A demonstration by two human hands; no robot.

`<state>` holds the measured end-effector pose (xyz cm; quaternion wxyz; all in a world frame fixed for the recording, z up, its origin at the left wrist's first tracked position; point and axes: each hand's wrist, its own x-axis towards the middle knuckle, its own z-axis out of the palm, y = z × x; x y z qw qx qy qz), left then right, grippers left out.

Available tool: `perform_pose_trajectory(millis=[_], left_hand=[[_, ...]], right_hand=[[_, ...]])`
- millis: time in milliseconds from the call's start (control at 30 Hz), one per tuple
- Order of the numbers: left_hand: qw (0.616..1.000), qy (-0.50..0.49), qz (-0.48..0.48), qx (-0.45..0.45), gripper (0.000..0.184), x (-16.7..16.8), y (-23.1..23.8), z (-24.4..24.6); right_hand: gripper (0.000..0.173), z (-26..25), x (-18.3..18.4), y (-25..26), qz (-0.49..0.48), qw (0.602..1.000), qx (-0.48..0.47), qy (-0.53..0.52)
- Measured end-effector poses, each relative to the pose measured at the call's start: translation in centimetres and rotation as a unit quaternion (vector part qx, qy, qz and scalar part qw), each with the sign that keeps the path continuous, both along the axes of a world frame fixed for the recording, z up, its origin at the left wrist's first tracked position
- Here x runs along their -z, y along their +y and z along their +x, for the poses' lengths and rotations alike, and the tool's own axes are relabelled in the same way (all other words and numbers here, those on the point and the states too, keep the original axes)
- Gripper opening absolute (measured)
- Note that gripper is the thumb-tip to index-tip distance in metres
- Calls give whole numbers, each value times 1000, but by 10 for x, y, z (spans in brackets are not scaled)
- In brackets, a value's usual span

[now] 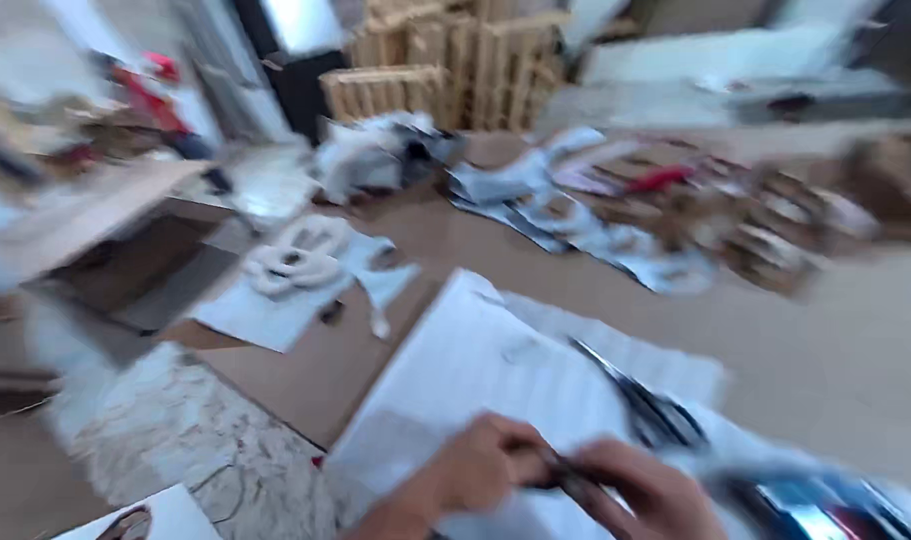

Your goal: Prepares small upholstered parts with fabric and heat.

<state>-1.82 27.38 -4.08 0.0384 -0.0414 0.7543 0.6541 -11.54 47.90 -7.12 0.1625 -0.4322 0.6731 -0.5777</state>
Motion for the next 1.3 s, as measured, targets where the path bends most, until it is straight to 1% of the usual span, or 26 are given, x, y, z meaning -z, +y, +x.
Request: perform_pose_trajectory(millis=[33,100,167,200,300,333,400,467,567,633,700,767,800,833,867,900,933,967,1000,1033,1067,1100,1133,1200,1233,1300], left_hand=[[1000,2,-6,-13,25,1,2,0],[997,59,18,-38,36,9,4,0],[991,118,57,-18,50,14,3,1],[991,126,48,-4,52,13,4,3],[993,112,-43,-3,36,9,14,2],[992,106,-73,-5,34,8,17,1],[991,92,-96,0,31,6,21,-1],[996,66,-59,16,27,4,22,-3],[997,15,61,39,21,5,23,-4],[991,-28,120,50,17,7,23,-4],[984,-66,154,55,13,9,23,-4],[982,-80,162,56,9,12,23,-4],[986,-68,140,52,8,15,22,-6],[994,-35,94,48,9,19,21,-8],[999,21,26,41,10,25,19,-11],[992,103,-69,32,11,34,16,-16],[964,202,-173,20,12,45,12,-23],[917,296,-268,3,15,55,8,-32],[863,366,-348,-10,16,66,4,-40],[815,411,-408,-20,17,79,0,-49],[782,434,-446,-27,16,95,-3,-56],[766,436,-471,-28,17,113,-6,-61],[763,424,-488,-21,18,132,-8,-63],[777,375,-506,-1,19,161,-6,-57],[790,350,-504,5,20,168,-4,-52],[812,307,-496,3,19,168,4,-45]], right_hand=[[21,3,-1,2,4,999,26,-18],[19,8,-8,7,12,995,66,-80],[17,13,-17,12,17,987,92,-134],[17,17,-19,14,17,982,104,-154],[16,28,-25,21,17,973,139,-184],[15,32,-26,23,20,971,151,-184],[16,39,-28,26,23,972,164,-167],[18,44,-29,29,22,975,168,-142],[18,48,-26,35,12,982,150,-115],[17,50,-24,37,3,985,136,-109],[17,51,-20,38,-8,985,126,-118],[17,51,-12,37,-19,983,123,-135],[17,50,-7,36,-19,983,129,-128],[16,47,0,33,-14,984,141,-104],[15,43,8,29,-5,986,158,-60],[14,36,17,24,5,984,180,3],[14,26,27,17,8,976,203,74],[14,16,38,9,-1,965,223,142],[13,4,51,1,-14,950,238,201],[11,-7,66,-7,-27,936,249,247],[10,-16,84,-12,-29,925,256,281],[10,-22,101,-16,-15,917,259,302],[11,-24,118,-18,18,913,257,316],[16,-15,137,-15,106,909,244,320],[20,-9,138,-12,143,910,238,309],[26,2,133,-8,192,913,233,273]])
